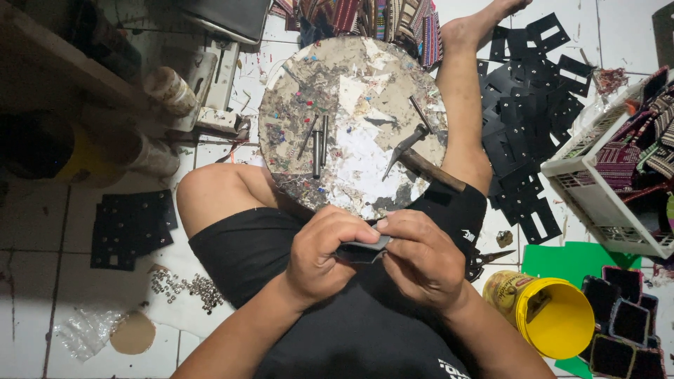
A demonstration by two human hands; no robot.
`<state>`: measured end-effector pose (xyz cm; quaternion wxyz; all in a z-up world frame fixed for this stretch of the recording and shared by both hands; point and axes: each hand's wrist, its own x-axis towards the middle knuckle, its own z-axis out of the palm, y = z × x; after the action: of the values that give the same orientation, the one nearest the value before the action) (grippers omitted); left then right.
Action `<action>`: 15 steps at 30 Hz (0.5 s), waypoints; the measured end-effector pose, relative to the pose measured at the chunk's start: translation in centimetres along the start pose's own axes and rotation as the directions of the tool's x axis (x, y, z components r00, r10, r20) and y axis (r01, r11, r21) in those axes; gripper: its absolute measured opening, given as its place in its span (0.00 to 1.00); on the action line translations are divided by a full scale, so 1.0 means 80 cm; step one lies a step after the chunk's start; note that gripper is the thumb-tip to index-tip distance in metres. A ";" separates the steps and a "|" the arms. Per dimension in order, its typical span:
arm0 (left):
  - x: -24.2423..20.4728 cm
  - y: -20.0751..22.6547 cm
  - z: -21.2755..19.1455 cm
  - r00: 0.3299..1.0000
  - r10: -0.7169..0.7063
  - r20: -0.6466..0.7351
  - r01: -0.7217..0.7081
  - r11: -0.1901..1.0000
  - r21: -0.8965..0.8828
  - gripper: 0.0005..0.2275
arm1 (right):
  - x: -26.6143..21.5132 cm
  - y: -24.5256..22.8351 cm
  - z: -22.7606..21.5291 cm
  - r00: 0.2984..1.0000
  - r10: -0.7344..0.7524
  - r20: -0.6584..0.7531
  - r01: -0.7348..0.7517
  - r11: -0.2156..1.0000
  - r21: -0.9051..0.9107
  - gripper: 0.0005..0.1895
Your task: Attaching metal rivets to pre-cut leather pieces using a hammer and a rivet setter on a manual work station.
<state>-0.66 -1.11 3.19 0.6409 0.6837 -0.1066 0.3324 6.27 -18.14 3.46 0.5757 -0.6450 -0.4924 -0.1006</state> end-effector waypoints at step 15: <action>0.005 0.004 -0.003 0.996 0.089 0.031 -0.093 0.979 0.179 0.06 | 0.000 -0.002 0.001 0.999 0.041 0.012 -0.041 0.999 0.023 0.09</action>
<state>-0.63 -0.81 3.67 0.5591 0.7372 -0.1146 0.3616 6.11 -18.06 3.55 0.5823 -0.6487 -0.4835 -0.0794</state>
